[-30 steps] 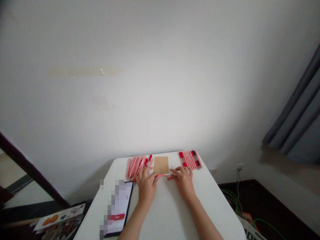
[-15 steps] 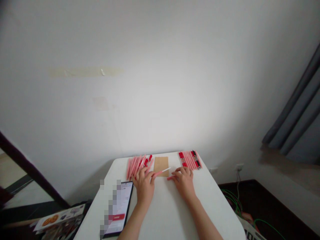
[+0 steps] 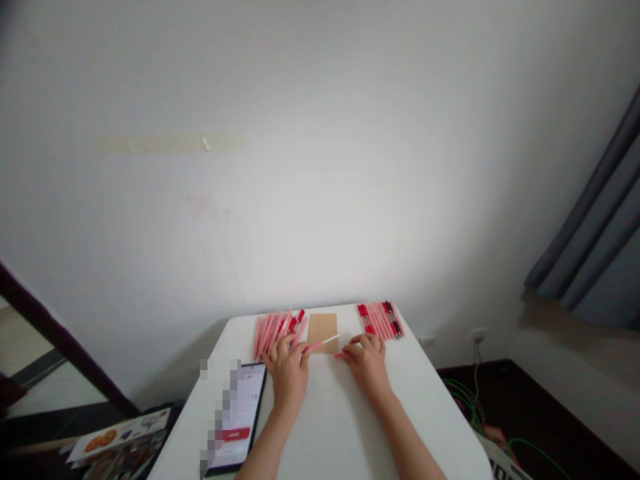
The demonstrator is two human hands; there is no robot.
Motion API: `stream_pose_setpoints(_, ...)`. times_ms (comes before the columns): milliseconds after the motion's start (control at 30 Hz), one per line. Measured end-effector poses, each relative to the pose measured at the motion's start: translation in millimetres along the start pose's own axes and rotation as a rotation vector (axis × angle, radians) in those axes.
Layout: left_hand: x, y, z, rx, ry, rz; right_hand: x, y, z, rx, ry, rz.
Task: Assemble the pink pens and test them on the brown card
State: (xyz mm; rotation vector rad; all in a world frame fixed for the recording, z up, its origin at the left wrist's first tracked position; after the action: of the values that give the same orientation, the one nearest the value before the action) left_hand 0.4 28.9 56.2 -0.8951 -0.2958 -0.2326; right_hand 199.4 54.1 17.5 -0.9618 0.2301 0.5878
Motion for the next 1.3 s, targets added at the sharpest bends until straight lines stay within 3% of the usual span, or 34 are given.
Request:
stream_pose_setpoints(333, 0, -0.6, 1, -0.017, -0.022, -0.011, 6, -2, 3, 0.066, -0.018, 0.023)
stream_pose_setpoints(667, -1, 1.3, 1, -0.001, -0.01, 0.011, 11, -13, 1, 0.182, 0.062, 0.006)
stream_pose_setpoints(1100, 0, 3.9, -1, -0.002, 0.009, 0.003, 11, -11, 1, 0.158, 0.054, 0.017)
stream_pose_setpoints(1300, 0, 3.1, 0, -0.011, -0.003, -0.022, 4, -9, 1, 0.159, -0.024, 0.015)
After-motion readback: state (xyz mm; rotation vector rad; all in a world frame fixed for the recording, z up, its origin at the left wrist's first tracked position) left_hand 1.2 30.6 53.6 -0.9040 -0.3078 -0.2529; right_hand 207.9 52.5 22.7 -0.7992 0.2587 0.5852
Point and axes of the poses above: each hand's wrist, its own z-axis towards the middle knuckle, its own y-axis out of the palm, x = y × z, the point moved 6 cm from there along z, towards the middle knuckle, and after that the axes turned 3 degrees about z, right-handed, at the moved point
